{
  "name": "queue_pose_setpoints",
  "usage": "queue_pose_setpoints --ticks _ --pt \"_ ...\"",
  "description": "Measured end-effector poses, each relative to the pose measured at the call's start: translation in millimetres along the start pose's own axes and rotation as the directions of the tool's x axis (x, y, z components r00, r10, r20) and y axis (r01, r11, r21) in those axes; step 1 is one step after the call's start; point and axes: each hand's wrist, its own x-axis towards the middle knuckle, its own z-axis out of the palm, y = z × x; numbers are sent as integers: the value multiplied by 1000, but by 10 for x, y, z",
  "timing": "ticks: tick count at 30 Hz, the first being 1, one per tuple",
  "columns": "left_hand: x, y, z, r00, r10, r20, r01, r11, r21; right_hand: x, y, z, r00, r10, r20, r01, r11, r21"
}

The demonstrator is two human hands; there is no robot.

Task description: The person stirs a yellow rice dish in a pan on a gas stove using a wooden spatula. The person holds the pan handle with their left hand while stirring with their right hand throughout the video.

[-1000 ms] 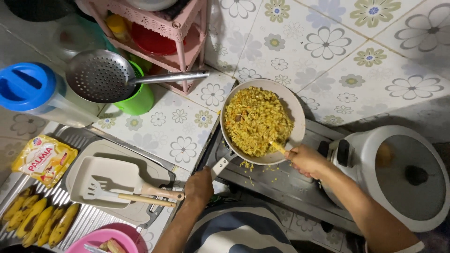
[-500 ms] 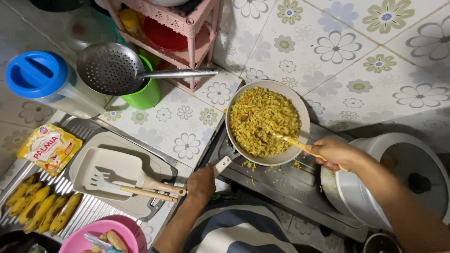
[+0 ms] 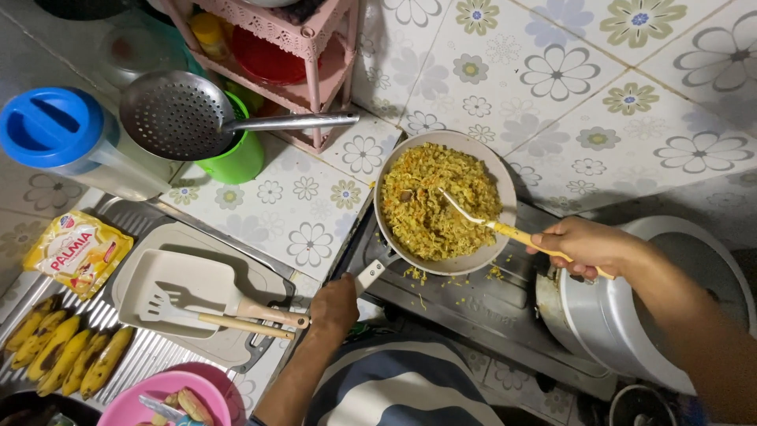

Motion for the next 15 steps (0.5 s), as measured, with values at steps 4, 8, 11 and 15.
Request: queue_pose_setpoints --ticks 4,8,11,15 --pt "-44 17 -31 1000 -10 1 10 1000 -30 -122 -23 -64 1000 -18 17 18 1000 6" --pt "-48 29 -12 999 -13 -39 13 1000 -6 -107 14 -142 1000 -27 -10 27 999 22" --pt "-63 32 -32 1000 -18 -26 18 1000 -14 -230 -44 -157 999 -46 -22 47 999 18" --pt "-72 27 -46 999 -13 -30 13 1000 -22 -331 -35 -223 997 -68 -42 71 995 71"
